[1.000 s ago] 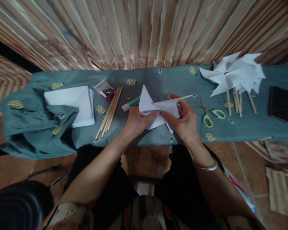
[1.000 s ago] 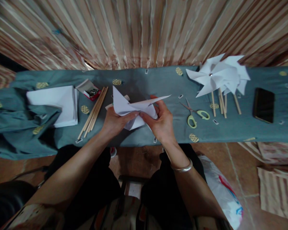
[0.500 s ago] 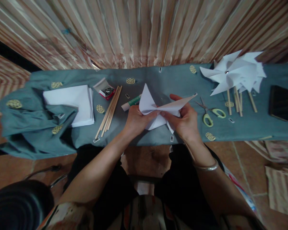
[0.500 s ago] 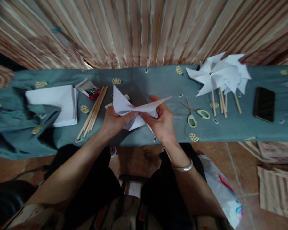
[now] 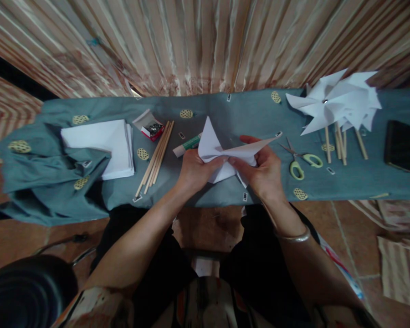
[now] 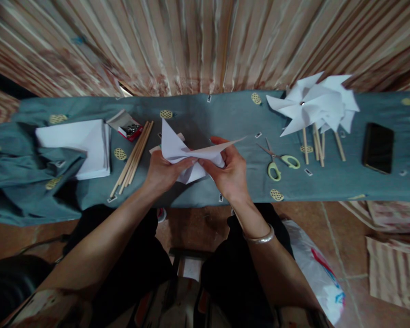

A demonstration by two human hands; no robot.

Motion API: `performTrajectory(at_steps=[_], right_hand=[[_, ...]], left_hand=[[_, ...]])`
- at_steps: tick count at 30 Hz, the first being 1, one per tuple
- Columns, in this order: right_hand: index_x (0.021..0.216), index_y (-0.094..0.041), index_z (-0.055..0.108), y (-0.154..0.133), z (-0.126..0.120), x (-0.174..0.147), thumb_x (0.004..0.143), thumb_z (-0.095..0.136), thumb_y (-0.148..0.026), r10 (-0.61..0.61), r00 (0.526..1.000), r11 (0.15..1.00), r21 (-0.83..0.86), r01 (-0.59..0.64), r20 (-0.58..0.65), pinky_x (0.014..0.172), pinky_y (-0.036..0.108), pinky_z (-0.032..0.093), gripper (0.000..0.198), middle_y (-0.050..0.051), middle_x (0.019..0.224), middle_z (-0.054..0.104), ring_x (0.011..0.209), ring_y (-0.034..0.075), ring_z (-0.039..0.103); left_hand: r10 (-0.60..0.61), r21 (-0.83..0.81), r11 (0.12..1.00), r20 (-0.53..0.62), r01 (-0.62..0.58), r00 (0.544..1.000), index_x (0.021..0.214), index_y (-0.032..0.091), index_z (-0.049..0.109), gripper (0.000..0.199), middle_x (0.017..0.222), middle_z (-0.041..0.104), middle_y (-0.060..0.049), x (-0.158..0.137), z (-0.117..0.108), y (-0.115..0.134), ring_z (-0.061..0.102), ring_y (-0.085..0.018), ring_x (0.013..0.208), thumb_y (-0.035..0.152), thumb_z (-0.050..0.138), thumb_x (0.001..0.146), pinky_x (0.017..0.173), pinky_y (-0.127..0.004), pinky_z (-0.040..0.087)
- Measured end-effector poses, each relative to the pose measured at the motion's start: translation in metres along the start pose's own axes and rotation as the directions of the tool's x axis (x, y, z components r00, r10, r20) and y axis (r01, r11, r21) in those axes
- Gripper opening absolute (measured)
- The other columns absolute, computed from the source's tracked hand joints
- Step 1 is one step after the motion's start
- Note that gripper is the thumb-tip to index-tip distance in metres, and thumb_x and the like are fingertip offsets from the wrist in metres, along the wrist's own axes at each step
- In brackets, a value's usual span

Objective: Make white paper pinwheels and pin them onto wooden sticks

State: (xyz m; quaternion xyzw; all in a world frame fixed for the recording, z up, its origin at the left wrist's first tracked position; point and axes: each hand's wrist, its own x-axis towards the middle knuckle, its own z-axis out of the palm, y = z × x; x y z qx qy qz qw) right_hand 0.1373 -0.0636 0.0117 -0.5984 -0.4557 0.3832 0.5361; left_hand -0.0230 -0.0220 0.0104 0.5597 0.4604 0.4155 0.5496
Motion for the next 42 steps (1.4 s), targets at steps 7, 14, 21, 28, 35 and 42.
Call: performTrajectory(at_steps=[7, 14, 21, 28, 35, 42], right_hand=[[0.115, -0.022, 0.064, 0.003, 0.002, 0.0, 0.064, 0.087, -0.045, 0.022, 0.999, 0.999, -0.028, -0.023, -0.027, 0.076, 0.045, 0.063, 0.061, 0.005, 0.088, 0.076, 0.082, 0.026, 0.073], [0.104, -0.021, 0.067, 0.0, 0.006, 0.001, 0.057, 0.089, -0.039, 0.045, 0.997, 0.998, 0.042, -0.042, -0.062, 0.073, 0.038, 0.062, 0.055, 0.003, 0.085, 0.078, 0.075, 0.022, 0.073], [0.093, -0.02, 0.071, -0.002, 0.008, 0.001, 0.051, 0.09, -0.032, 0.112, 0.99, 0.991, 0.078, -0.106, -0.087, 0.071, 0.034, 0.061, 0.048, 0.004, 0.084, 0.078, 0.075, 0.021, 0.072], [0.094, -0.021, 0.07, 0.001, 0.008, 0.0, 0.056, 0.085, -0.036, 0.131, 0.99, 0.989, 0.071, -0.127, -0.055, 0.07, 0.035, 0.06, 0.043, 0.003, 0.082, 0.078, 0.075, 0.021, 0.073], [0.09, -0.021, 0.07, 0.006, 0.008, -0.001, 0.054, 0.084, -0.035, 0.172, 0.984, 0.981, 0.102, -0.166, -0.054, 0.072, 0.036, 0.06, 0.041, 0.004, 0.083, 0.078, 0.075, 0.022, 0.072], [0.092, -0.021, 0.07, 0.009, 0.008, 0.0, 0.054, 0.084, -0.036, 0.199, 0.979, 0.975, 0.107, -0.194, -0.038, 0.073, 0.038, 0.06, 0.043, 0.005, 0.084, 0.078, 0.076, 0.024, 0.073]], left_hand=[[0.037, 0.092, 0.995, 0.026, -0.04, 0.999, 0.086, 0.016, 0.079, 0.015, 0.083, 0.079, -0.005, -0.001, -0.002, 0.002, 0.073, -0.021, 0.078, 0.028, 0.075, 0.077, 0.07, -0.027, 0.054], [0.09, 0.163, 0.982, 0.035, -0.095, 0.995, 0.092, 0.015, 0.08, 0.017, 0.084, 0.08, -0.005, 0.0, -0.002, -0.002, 0.073, -0.019, 0.076, 0.026, 0.073, 0.081, 0.068, -0.025, 0.052], [0.134, 0.226, 0.964, 0.055, -0.143, 0.99, 0.088, 0.017, 0.079, 0.013, 0.076, 0.078, -0.002, 0.001, -0.002, -0.005, 0.07, -0.016, 0.068, 0.025, 0.071, 0.082, 0.063, -0.023, 0.049], [0.121, 0.263, 0.956, 0.051, -0.13, 0.991, 0.087, 0.015, 0.079, 0.015, 0.079, 0.078, -0.005, -0.001, -0.002, -0.004, 0.07, -0.018, 0.071, 0.026, 0.069, 0.082, 0.065, -0.025, 0.048], [0.123, 0.335, 0.932, 0.063, -0.137, 0.99, 0.082, 0.014, 0.078, 0.018, 0.074, 0.075, -0.005, -0.004, -0.002, -0.003, 0.067, -0.018, 0.068, 0.027, 0.066, 0.084, 0.063, -0.026, 0.046], [0.149, 0.391, 0.905, 0.084, -0.17, 0.985, 0.09, 0.014, 0.079, 0.018, 0.085, 0.078, -0.008, -0.003, -0.002, -0.005, 0.07, -0.02, 0.075, 0.024, 0.064, 0.085, 0.069, -0.027, 0.05]])
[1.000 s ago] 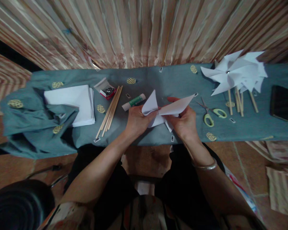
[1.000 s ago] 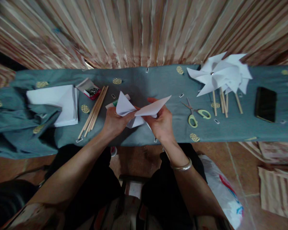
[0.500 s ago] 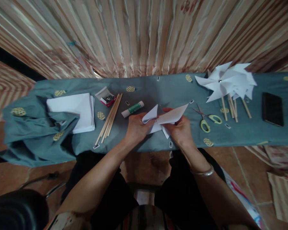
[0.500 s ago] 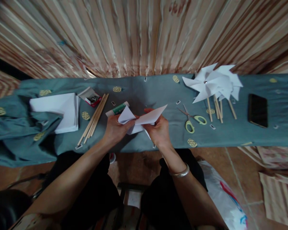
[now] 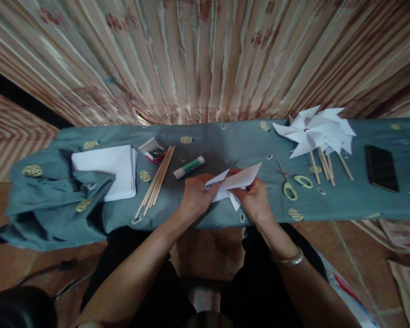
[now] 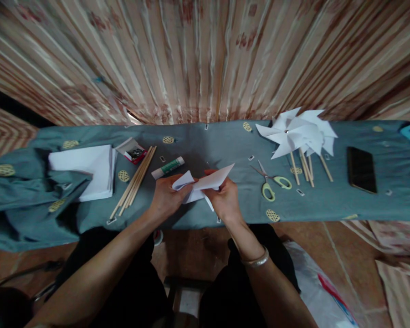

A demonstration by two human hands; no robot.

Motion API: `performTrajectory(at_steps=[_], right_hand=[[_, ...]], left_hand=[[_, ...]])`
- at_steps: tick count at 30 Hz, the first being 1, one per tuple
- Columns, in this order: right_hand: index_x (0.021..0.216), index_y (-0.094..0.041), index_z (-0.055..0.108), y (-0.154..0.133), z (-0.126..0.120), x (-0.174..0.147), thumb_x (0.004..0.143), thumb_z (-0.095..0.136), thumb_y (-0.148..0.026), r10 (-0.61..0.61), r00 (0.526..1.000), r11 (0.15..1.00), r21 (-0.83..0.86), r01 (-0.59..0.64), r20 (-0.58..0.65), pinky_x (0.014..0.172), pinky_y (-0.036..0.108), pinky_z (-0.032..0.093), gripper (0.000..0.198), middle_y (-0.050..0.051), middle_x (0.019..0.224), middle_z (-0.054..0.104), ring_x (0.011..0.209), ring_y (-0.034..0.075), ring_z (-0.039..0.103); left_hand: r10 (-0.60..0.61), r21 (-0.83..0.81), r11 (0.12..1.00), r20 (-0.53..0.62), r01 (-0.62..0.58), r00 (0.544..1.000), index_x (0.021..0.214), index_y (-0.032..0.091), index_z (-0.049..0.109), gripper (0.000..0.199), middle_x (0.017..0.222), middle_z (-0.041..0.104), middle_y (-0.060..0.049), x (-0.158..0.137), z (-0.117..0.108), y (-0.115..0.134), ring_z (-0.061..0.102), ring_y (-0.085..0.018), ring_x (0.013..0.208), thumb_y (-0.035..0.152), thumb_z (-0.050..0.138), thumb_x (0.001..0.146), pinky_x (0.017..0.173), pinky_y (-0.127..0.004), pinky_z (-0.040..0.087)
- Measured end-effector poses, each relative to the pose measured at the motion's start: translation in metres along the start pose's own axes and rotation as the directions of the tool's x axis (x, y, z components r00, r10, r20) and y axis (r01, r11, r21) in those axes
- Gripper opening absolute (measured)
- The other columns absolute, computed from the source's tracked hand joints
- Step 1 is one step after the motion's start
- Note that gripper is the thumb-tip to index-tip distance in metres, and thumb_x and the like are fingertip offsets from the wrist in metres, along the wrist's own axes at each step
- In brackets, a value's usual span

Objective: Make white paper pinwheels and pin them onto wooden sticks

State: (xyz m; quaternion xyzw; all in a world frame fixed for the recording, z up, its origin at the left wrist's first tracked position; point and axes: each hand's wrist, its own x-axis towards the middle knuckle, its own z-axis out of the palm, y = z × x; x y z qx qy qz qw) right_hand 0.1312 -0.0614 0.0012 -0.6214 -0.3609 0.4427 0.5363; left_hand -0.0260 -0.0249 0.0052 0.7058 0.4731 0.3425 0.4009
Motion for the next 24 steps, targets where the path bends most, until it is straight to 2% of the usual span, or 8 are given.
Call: performTrajectory(at_steps=[5, 12, 18, 21, 24], right_hand=[[0.089, -0.019, 0.071, -0.0023, 0.0018, 0.0005, 0.049, 0.086, -0.036, 0.043, 0.999, 0.998, 0.035, -0.043, -0.016, 0.07, 0.036, 0.059, 0.046, 0.004, 0.08, 0.078, 0.074, 0.023, 0.072], [0.089, -0.019, 0.072, 0.0009, 0.0016, 0.0027, 0.05, 0.087, -0.037, 0.054, 0.999, 0.998, 0.03, -0.054, -0.006, 0.07, 0.036, 0.059, 0.046, 0.004, 0.08, 0.078, 0.073, 0.022, 0.072], [0.086, -0.02, 0.072, 0.0027, 0.0024, 0.003, 0.049, 0.087, -0.039, 0.052, 0.999, 0.998, 0.045, -0.051, -0.006, 0.071, 0.038, 0.059, 0.044, 0.004, 0.08, 0.078, 0.074, 0.023, 0.072], [0.088, -0.02, 0.072, 0.0004, 0.0018, 0.0033, 0.05, 0.088, -0.04, 0.037, 0.999, 0.999, 0.039, -0.037, 0.016, 0.071, 0.038, 0.058, 0.046, 0.005, 0.081, 0.078, 0.074, 0.024, 0.072], [0.091, -0.019, 0.071, -0.0036, 0.0002, 0.0044, 0.051, 0.089, -0.041, 0.029, 0.999, 0.999, 0.032, -0.03, 0.031, 0.07, 0.036, 0.058, 0.05, 0.004, 0.081, 0.078, 0.073, 0.023, 0.072]], left_hand=[[-0.003, 0.0, 1.0, 0.001, 0.003, 1.0, 0.09, 0.015, 0.079, 0.017, 0.087, 0.078, -0.007, -0.0007, -0.0005, 0.003, 0.071, -0.02, 0.078, 0.02, 0.063, 0.085, 0.071, -0.027, 0.051], [-0.015, 0.006, 1.0, 0.002, 0.015, 1.0, 0.087, 0.014, 0.078, 0.016, 0.081, 0.077, -0.006, -0.0004, -0.0009, 0.006, 0.071, -0.019, 0.076, 0.014, 0.063, 0.083, 0.072, -0.026, 0.051], [-0.028, -0.011, 1.0, -0.018, 0.028, 0.999, 0.086, 0.015, 0.078, 0.016, 0.082, 0.077, -0.007, -0.0008, 0.0002, 0.0056, 0.071, -0.02, 0.077, 0.018, 0.064, 0.082, 0.073, -0.028, 0.052], [-0.068, -0.059, 0.996, -0.022, 0.067, 0.997, 0.084, 0.015, 0.078, 0.014, 0.081, 0.077, -0.007, 0.0005, 0.001, 0.006, 0.071, -0.021, 0.076, 0.021, 0.066, 0.081, 0.071, -0.028, 0.052], [-0.134, -0.197, 0.972, -0.003, 0.131, 0.991, 0.085, 0.015, 0.079, 0.014, 0.079, 0.077, -0.005, 0.0037, 0.002, 0.0063, 0.071, -0.02, 0.074, 0.022, 0.068, 0.079, 0.069, -0.027, 0.052]])
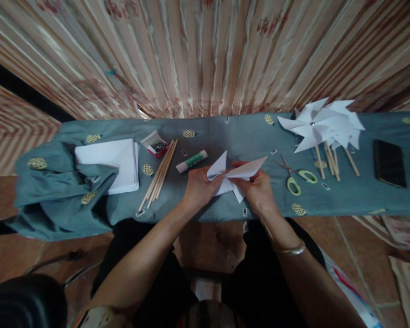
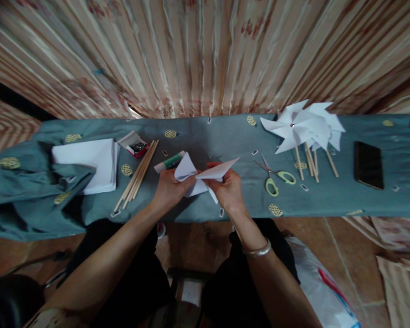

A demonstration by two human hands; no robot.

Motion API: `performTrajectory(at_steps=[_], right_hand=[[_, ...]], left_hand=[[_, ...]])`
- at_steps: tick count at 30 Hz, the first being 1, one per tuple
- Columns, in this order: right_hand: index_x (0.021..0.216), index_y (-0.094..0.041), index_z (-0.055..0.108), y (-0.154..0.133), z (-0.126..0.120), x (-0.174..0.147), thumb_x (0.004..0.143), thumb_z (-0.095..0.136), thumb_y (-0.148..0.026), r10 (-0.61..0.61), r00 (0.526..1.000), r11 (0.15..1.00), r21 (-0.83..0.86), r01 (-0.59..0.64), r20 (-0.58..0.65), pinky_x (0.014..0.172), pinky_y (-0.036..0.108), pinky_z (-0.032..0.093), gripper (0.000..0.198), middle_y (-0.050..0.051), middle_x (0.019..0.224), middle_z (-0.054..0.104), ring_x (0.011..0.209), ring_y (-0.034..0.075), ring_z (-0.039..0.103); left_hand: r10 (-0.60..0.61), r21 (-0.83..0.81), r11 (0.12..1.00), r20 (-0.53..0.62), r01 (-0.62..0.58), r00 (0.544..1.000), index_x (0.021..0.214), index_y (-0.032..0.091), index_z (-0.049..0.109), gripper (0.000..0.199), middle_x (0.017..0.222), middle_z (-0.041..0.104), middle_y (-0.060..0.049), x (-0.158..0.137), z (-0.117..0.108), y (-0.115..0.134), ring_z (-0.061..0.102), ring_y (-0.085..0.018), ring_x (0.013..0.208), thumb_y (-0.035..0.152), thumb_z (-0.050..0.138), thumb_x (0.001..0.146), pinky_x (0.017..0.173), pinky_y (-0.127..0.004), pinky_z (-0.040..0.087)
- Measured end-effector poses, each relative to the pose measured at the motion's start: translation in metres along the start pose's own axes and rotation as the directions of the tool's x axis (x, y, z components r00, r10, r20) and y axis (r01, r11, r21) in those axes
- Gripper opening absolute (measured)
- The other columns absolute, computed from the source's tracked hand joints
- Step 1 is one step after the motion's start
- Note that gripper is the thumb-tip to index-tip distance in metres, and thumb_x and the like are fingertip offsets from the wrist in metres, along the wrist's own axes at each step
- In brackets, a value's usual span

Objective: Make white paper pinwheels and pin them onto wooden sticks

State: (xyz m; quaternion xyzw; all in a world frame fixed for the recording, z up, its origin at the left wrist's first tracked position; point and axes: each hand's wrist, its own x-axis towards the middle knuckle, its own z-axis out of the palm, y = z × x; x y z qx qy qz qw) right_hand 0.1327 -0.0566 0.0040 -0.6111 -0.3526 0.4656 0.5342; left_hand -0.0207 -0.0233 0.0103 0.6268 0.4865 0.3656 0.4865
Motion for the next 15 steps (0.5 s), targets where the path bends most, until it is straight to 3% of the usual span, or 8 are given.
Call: performTrajectory(at_steps=[6, 15], right_hand=[[0.093, -0.021, 0.069, -0.0053, -0.001, 0.0013, 0.053, 0.09, -0.042, -0.024, 1.0, 1.0, 0.014, 0.024, 0.004, 0.063, 0.034, 0.058, 0.05, 0.001, 0.081, 0.076, 0.067, 0.02, 0.069], [0.094, -0.02, 0.069, -0.0057, -0.0005, 0.0001, 0.052, 0.091, -0.041, -0.009, 1.0, 0.999, 0.038, 0.008, 0.028, 0.073, 0.041, 0.06, 0.052, 0.003, 0.081, 0.077, 0.076, 0.024, 0.073]], left_hand=[[-0.14, -0.244, 0.96, -0.001, 0.136, 0.99, 0.076, 0.014, 0.077, 0.014, 0.075, 0.077, -0.003, 0.0026, 0.0012, -0.0009, 0.068, -0.018, 0.068, 0.026, 0.077, 0.07, 0.062, -0.026, 0.052], [-0.155, -0.295, 0.943, 0.021, 0.154, 0.988, 0.081, 0.015, 0.08, 0.014, 0.077, 0.078, -0.002, 0.0004, 0.002, 0.0028, 0.069, -0.017, 0.071, 0.02, 0.076, 0.069, 0.065, -0.024, 0.052]])
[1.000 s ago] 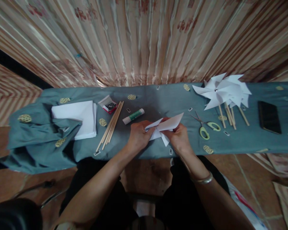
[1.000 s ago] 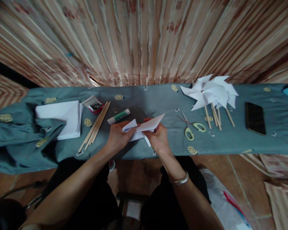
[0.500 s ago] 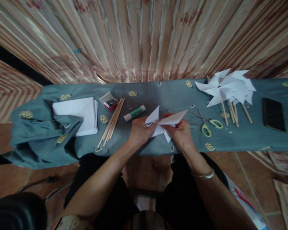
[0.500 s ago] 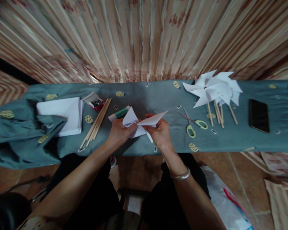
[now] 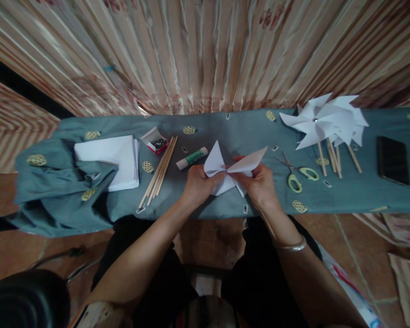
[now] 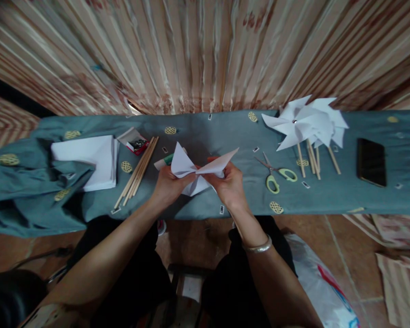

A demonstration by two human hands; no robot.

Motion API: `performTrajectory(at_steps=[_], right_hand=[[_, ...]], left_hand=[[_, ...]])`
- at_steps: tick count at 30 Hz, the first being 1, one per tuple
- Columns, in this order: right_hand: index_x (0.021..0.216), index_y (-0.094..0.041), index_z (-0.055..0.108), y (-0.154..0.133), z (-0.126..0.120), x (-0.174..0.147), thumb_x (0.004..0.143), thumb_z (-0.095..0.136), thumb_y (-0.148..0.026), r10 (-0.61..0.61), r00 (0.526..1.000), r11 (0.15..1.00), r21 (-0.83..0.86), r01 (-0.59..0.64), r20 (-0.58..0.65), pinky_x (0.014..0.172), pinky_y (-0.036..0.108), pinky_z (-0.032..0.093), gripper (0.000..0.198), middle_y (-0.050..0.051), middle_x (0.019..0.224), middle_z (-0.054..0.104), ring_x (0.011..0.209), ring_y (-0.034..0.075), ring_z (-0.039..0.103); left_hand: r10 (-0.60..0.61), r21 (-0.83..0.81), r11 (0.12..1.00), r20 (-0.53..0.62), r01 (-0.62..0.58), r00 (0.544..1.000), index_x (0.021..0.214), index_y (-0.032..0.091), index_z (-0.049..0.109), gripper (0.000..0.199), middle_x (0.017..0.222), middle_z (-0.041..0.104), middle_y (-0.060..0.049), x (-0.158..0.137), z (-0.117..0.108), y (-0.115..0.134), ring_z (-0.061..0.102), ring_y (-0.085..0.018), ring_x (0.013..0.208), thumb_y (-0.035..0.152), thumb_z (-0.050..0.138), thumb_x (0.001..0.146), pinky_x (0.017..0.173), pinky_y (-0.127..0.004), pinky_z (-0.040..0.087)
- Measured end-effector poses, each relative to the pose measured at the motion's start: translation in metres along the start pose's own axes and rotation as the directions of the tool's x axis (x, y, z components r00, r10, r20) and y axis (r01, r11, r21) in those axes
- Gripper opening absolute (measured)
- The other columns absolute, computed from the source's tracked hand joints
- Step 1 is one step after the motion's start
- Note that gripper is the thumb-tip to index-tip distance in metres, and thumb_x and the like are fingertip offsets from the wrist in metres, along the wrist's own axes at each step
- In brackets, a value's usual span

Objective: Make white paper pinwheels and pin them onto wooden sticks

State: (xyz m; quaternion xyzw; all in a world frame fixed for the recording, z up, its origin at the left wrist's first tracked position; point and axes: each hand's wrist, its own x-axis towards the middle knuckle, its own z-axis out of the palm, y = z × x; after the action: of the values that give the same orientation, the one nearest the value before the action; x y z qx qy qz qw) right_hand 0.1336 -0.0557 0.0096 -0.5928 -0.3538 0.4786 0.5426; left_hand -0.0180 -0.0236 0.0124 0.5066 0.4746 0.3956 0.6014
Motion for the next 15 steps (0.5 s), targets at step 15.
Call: performTrajectory(at_steps=[15], right_hand=[[0.095, -0.021, 0.07, 0.0012, -0.0084, 0.0015, 0.054, 0.089, -0.038, -0.044, 0.997, 0.999, -0.013, 0.043, -0.06, 0.063, 0.035, 0.057, 0.049, 0.0, 0.079, 0.075, 0.067, 0.02, 0.067]], left_hand=[[-0.052, -0.148, 0.988, -0.018, 0.049, 0.998, 0.076, 0.015, 0.077, 0.016, 0.08, 0.078, -0.004, -0.0007, 0.0066, -0.0073, 0.07, -0.018, 0.073, 0.023, 0.081, 0.063, 0.072, -0.029, 0.056]])
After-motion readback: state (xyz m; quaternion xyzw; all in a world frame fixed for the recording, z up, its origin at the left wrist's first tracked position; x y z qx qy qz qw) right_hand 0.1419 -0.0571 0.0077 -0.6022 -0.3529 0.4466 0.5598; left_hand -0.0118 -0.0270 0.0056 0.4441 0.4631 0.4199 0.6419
